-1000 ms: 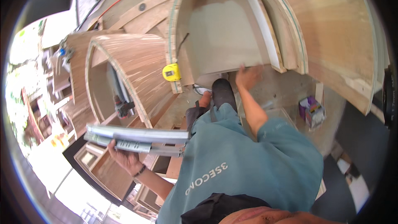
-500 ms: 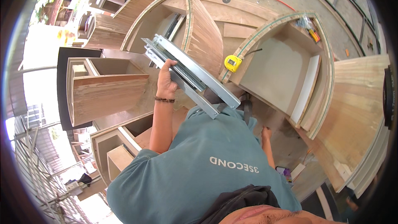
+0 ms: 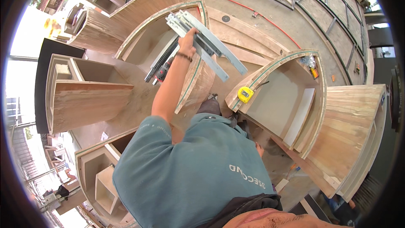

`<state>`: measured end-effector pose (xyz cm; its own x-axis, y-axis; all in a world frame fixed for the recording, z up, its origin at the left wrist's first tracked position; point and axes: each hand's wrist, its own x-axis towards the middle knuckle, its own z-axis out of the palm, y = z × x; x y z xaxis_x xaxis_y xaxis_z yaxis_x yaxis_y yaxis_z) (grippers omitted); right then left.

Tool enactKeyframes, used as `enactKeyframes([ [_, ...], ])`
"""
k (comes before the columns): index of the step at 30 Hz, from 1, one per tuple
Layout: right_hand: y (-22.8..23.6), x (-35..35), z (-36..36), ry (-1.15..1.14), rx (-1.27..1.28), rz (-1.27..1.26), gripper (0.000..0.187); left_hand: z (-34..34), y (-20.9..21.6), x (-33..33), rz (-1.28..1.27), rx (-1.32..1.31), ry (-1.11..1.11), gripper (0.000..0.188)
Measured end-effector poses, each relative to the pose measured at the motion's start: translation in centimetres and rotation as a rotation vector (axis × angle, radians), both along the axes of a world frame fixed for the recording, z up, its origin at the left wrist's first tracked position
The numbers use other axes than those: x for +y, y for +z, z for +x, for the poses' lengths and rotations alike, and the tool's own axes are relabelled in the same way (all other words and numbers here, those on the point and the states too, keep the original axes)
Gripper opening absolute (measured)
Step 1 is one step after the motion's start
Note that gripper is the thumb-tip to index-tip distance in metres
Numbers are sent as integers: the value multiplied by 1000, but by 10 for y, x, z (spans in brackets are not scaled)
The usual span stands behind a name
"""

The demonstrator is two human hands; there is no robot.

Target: The person measures and marks a wooden cabinet interior, then installs metal drawer slides using a power drill. They secure the slides to the cabinet sides and test the fit of a drawer panel.

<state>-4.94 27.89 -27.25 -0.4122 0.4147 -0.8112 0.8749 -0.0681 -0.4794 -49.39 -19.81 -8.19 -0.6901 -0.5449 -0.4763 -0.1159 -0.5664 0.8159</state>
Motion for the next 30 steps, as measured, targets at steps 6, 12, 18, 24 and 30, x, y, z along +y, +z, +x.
enactKeyframes([
  [6, 1, -21, 43, -32, 52, 103, 39, -126, -59, -62, -139, -154, 80, 63],
  [12, 8, -50, 59, -142, -4, 140, 37, -169, -106, -96, -16, -178, 95, 58],
  [18, 27, -75, 44, -119, -47, 105, 33, -166, -123, -103, 6, -190, 48, 75],
  [24, 34, -80, 30, -97, 12, 123, 31, -155, -121, -75, -111, -110, 50, 123],
  [30, 59, -43, -57, -46, 281, 429, 28, -154, -129, -127, 86, 42, -228, 93],
])
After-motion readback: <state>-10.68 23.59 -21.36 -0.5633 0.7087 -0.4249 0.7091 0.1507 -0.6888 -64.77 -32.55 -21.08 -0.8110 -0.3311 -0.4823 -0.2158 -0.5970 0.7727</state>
